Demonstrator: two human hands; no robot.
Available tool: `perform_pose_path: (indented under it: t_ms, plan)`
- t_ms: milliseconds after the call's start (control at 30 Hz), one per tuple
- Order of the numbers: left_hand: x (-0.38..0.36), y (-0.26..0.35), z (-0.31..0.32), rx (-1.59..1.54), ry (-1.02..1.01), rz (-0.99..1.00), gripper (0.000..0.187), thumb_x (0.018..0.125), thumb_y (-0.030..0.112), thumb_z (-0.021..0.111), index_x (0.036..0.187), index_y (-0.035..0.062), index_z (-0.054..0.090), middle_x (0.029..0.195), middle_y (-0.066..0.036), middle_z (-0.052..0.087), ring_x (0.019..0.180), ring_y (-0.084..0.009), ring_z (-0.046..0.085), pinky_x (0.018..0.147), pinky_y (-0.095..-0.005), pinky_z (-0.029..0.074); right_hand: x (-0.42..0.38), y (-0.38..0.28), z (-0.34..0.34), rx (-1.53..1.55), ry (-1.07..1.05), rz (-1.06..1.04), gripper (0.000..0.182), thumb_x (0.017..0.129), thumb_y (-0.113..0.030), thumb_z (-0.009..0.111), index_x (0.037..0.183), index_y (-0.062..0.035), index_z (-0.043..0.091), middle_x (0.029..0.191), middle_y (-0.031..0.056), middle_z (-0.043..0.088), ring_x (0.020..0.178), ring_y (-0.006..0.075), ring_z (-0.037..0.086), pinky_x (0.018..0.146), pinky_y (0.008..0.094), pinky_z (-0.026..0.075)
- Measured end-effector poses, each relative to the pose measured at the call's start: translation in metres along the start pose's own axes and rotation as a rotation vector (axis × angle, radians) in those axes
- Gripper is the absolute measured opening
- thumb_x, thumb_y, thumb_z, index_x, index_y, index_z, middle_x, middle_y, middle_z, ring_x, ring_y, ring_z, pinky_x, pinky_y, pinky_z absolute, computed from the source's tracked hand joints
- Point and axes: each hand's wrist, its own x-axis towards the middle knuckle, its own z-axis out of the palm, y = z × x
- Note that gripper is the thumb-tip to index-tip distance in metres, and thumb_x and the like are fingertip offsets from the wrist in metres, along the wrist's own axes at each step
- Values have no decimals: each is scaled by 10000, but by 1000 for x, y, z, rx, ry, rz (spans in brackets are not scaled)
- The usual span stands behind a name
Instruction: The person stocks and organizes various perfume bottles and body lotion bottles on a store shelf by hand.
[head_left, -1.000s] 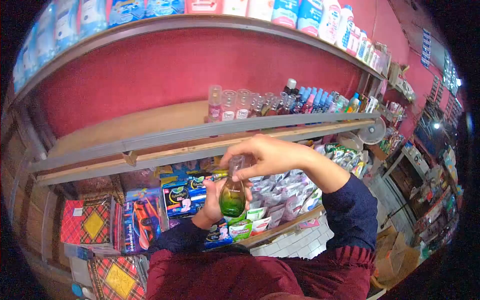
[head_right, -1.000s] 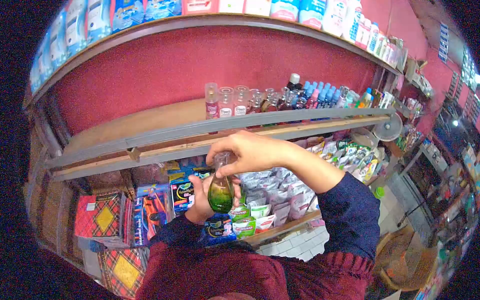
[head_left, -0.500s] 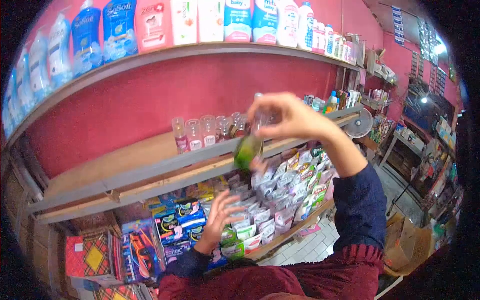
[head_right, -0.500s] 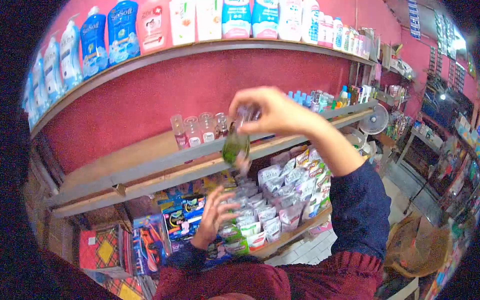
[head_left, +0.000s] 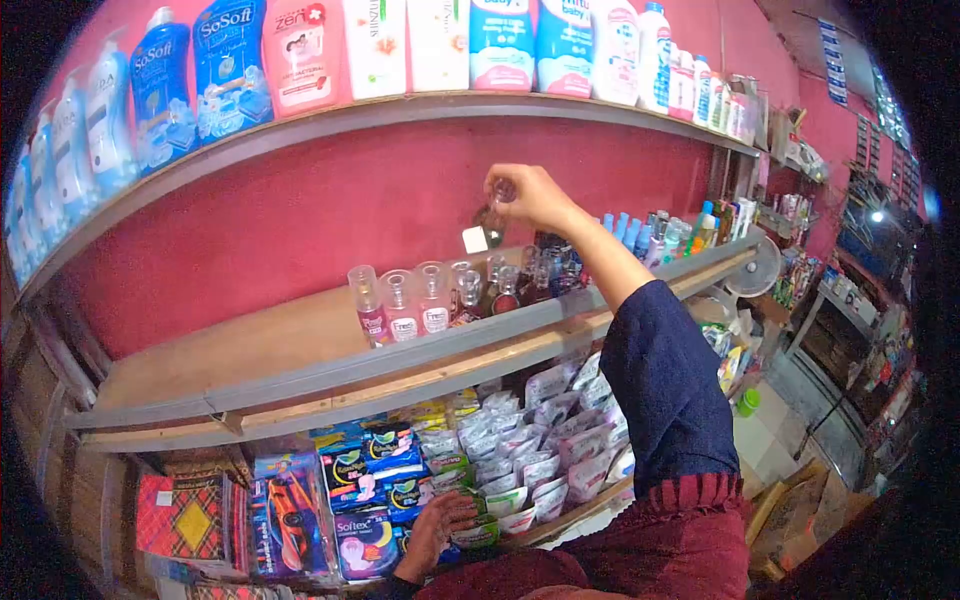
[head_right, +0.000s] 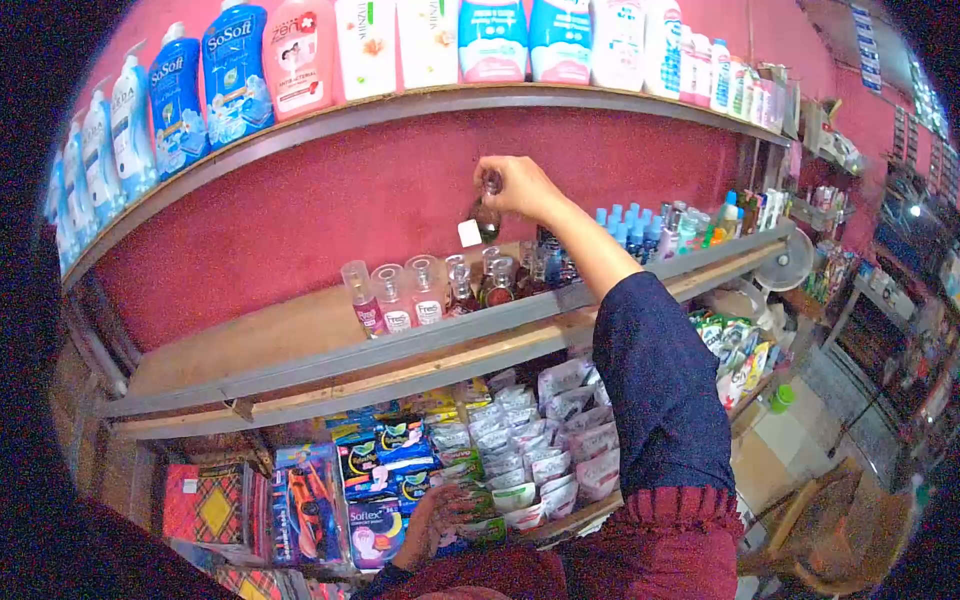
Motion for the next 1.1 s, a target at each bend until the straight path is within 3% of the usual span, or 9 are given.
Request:
perform_pose_path:
  t_ms: [200, 400, 500, 600, 900, 1033, 1100]
  plan:
    - [5, 0, -1, -17, 13, -39, 557, 917, 424, 441, 1297, 25, 361, 1255, -190, 471, 1122, -317, 501, 936, -430, 415, 1, 21, 32, -28, -303, 111, 237, 580, -96, 702, 806, -62, 641, 772, 95, 651, 749, 223, 632, 675, 330, 489]
    - [12, 2, 1, 13, 17, -21, 557, 906, 434, 452, 1283, 32, 371, 1271, -177, 463, 1106, -318, 510, 922, -434, 425, -1, 31, 49, 72, -424, 203, 136, 598, -100, 685, 728, -67, 660, 734, 81, 660, 690, 193, 639, 634, 324, 504]
    - [13, 5, 1, 47, -2, -54, 532, 903, 414, 467, 1274, 43, 376, 1275, -177, 460, 1100, -322, 513, 918, -439, 428, -3, 33, 53, 89, -453, 229, 98, 623, -104, 662, 714, -68, 664, 700, 71, 660, 620, 175, 635, 578, 317, 512]
    - [12, 2, -2, 20, -18, -46, 519, 917, 379, 463, 1284, 23, 369, 1264, -183, 466, 1111, -316, 511, 931, -426, 419, -5, 26, 51, 25, -490, 350, 85, 659, -103, 642, 724, -52, 660, 704, 53, 658, 670, 142, 622, 615, 303, 488]
    - [6, 2, -13, -29, -88, -65, 538, 904, 348, 504, 1279, -13, 368, 1257, -180, 468, 1124, -302, 507, 958, -407, 401, -3, 21, 61, -40, -533, 380, 116, 692, -147, 643, 748, -50, 674, 731, 62, 670, 674, 159, 634, 631, 311, 500]
    - [-1, 17, -13, -5, -65, -96, 553, 896, 350, 516, 1274, -25, 368, 1258, -179, 465, 1130, -298, 503, 970, -404, 388, -1, 14, 57, -9, -586, 408, 248, 709, -182, 656, 924, -58, 667, 840, 77, 676, 762, 161, 636, 709, 299, 500]
    - [-2, 22, -14, -11, -116, -107, 553, 895, 352, 517, 1272, -25, 369, 1257, -176, 465, 1133, -296, 500, 969, -406, 389, -1, 13, 51, -82, -486, 278, 324, 724, -191, 658, 1020, -62, 636, 936, 95, 658, 847, 167, 622, 766, 296, 487]
